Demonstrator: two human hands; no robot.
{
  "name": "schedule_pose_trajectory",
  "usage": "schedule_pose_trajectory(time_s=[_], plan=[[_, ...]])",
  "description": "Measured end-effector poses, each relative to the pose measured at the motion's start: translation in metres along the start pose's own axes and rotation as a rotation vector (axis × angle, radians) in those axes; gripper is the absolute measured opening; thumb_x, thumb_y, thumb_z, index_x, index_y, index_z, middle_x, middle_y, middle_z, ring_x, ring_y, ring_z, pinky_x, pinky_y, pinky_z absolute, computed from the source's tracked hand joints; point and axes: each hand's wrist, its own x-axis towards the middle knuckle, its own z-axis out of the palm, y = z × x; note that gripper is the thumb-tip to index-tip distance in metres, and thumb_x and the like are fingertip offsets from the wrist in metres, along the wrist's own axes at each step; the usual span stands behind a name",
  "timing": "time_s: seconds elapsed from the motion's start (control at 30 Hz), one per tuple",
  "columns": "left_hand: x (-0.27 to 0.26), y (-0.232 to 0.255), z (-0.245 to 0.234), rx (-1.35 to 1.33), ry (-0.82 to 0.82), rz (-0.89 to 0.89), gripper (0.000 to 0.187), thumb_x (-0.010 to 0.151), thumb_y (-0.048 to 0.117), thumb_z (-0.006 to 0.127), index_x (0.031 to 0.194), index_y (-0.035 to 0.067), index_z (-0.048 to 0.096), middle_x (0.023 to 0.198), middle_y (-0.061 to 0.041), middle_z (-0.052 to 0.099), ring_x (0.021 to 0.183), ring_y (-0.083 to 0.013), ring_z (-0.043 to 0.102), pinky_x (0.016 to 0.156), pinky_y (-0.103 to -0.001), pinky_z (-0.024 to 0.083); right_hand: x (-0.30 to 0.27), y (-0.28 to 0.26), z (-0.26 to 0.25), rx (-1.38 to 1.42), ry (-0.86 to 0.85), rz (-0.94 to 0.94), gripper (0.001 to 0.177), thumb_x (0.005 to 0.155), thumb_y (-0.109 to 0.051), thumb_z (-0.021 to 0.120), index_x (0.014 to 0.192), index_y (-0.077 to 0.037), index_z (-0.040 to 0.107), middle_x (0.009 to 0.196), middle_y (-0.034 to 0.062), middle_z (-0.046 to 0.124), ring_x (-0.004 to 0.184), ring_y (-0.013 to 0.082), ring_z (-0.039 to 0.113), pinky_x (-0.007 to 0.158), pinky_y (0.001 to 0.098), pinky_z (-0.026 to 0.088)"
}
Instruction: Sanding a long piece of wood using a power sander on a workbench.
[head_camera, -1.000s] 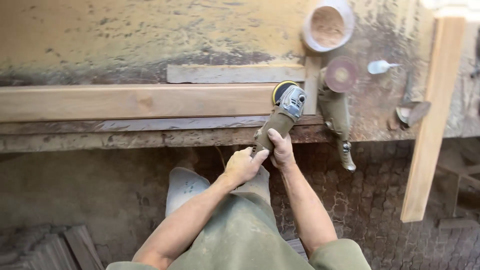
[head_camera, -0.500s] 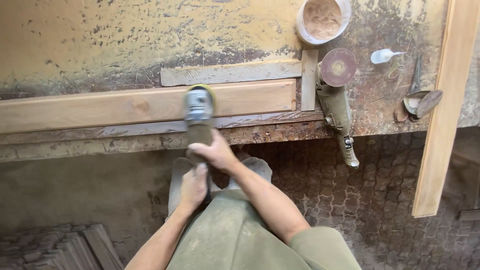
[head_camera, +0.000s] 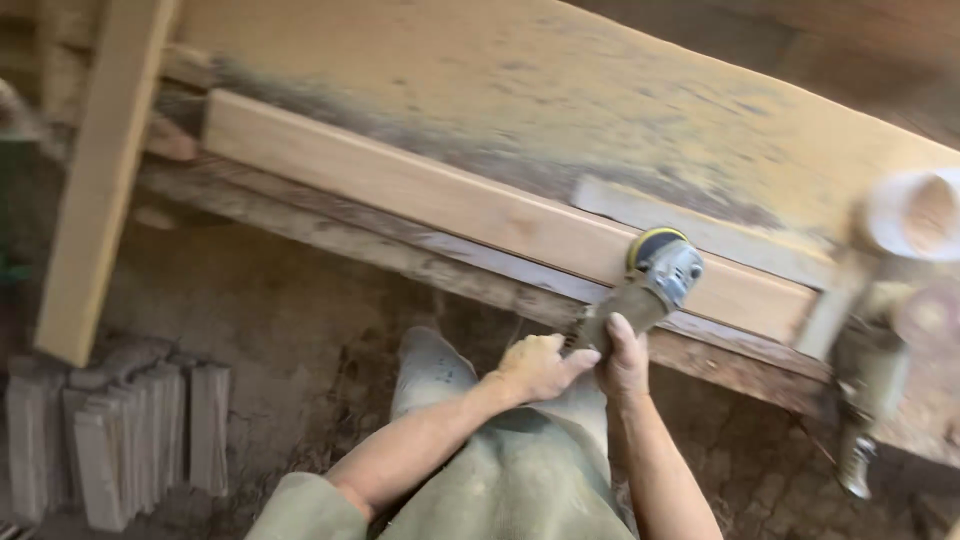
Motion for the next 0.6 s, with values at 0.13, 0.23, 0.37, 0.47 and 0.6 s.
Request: schedule_pose_trajectory(time_s=[0.13,0.23,0.37,0.47,0.6], plan=[[-0.045,-0.115,-0.089,-0.189,0.177,-0.061,0.089,0.087,0.081,0.045,0.111,-0.001,0.071,0.110,-0.030,0.072,0.114,-0.0449,0.067,0.097,-0.054,0.053,-0.003,0.083,0.151,-0.279,-0.079,0.072,0.041,0.092,-0.018,0.074,0.126,0.002,0.064,0.101,0.0202,0.071,0.091,0.0320,0.071,0.086,0.0538,0.058],[-0.075,-0.208,-0.141,-0.375,0.460,-0.100,0.072,0.089,0.065,0.058,0.098,-0.003,0.077,0.093,-0.031,0.073,0.102,-0.0462,0.071,0.085,-0.056,0.055,-0.019,0.135,0.283,-0.453,-0.322,0.079,0.042,0.085,-0.021,0.082,0.120,-0.001,0.068,0.101,0.0133,0.071,0.090,0.0237,0.064,0.084,0.0479,0.056],[-0.086,-0.311,-0.194,-0.588,0.704,-0.251,0.068,0.095,0.061,0.050,0.068,0.004,0.073,0.048,-0.017,0.064,0.057,-0.0308,0.072,0.055,-0.041,0.055,-0.027,0.182,0.436,-0.517,-0.693,0.053,0.043,0.078,-0.026,0.090,0.113,-0.009,0.071,0.095,0.0108,0.074,0.086,0.0186,0.068,0.077,0.0407,0.059],[-0.105,-0.323,-0.232,-0.673,0.902,-0.264,0.073,0.099,0.061,0.049,0.066,0.000,0.072,0.052,-0.022,0.061,0.054,-0.0343,0.068,0.053,-0.045,0.050,-0.026,0.203,0.495,-0.442,-0.825,0.106,0.033,0.078,-0.025,0.089,0.103,-0.009,0.076,0.089,0.0094,0.075,0.081,0.0180,0.069,0.075,0.0380,0.060],[-0.102,-0.318,-0.224,-0.745,0.851,-0.085,0.087,0.113,0.067,0.032,0.070,0.002,0.071,0.051,-0.018,0.062,0.047,-0.0293,0.067,0.053,-0.038,0.055,-0.029,0.181,0.503,-0.743,-0.746,0.333,0.063,0.056,-0.048,0.088,0.100,-0.007,0.067,0.088,0.0185,0.074,0.089,0.0367,0.074,0.085,0.0501,0.059]])
